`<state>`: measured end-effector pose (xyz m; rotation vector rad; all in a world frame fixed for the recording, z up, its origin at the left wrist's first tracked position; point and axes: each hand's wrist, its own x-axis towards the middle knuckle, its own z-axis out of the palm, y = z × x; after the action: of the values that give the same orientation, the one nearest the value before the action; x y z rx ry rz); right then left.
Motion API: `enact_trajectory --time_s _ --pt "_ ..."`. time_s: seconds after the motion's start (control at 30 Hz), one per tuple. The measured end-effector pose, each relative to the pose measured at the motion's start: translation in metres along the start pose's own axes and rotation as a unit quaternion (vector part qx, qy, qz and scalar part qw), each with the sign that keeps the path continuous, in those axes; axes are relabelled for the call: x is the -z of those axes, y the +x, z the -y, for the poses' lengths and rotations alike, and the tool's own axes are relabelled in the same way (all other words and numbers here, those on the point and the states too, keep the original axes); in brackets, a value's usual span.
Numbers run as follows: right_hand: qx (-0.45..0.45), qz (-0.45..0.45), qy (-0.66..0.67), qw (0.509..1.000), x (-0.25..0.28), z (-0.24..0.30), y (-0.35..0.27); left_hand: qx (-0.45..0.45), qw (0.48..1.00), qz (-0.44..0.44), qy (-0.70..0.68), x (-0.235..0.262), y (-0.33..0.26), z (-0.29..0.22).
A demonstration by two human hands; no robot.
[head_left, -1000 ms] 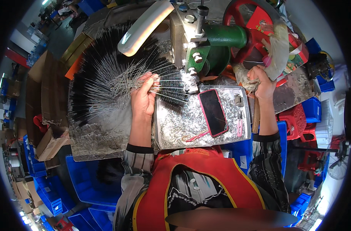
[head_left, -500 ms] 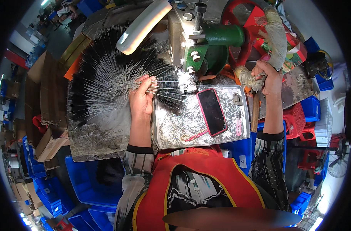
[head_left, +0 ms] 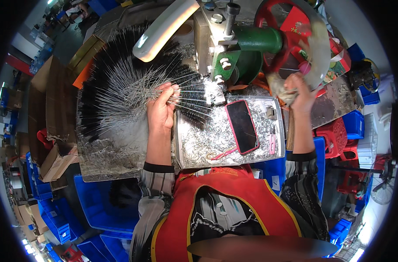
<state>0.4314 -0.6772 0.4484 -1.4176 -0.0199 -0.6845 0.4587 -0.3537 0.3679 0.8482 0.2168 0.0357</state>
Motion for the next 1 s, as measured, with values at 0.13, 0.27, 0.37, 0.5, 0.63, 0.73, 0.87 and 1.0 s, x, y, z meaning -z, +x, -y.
enact_trajectory --time_s 0.13,0.27,0.37,0.5,0.63,0.73,0.87,1.0 --pt "0.126 0.093 0.016 0.988 0.008 -0.039 0.004 -0.008 1.000 -0.005 -0.023 -0.001 0.004 0.004" --pt "-0.069 0.070 0.016 0.995 0.006 0.014 0.012 -0.031 0.998 -0.022 -0.058 0.005 0.000 0.011" --pt "-0.149 0.072 -0.063 0.984 0.001 0.038 0.024 -0.041 0.997 -0.037 -0.049 -0.003 -0.003 0.009" --pt "-0.158 0.070 -0.065 0.983 0.001 0.040 0.024 -0.054 0.997 -0.047 -0.033 -0.009 -0.002 0.011" --pt "-0.150 0.064 -0.016 0.986 0.013 0.027 0.025 -0.052 0.997 -0.044 -0.029 -0.010 -0.002 0.011" --pt "-0.155 0.067 -0.028 0.985 0.005 0.037 0.027 -0.060 0.996 -0.051 -0.031 -0.008 -0.004 0.008" --pt "-0.114 0.069 -0.010 0.991 0.004 0.033 0.021 -0.064 0.996 -0.052 -0.032 -0.006 -0.002 0.012" --pt "0.088 0.079 0.072 0.990 -0.004 -0.021 -0.003 -0.061 0.996 -0.054 -0.037 -0.010 -0.004 0.009"
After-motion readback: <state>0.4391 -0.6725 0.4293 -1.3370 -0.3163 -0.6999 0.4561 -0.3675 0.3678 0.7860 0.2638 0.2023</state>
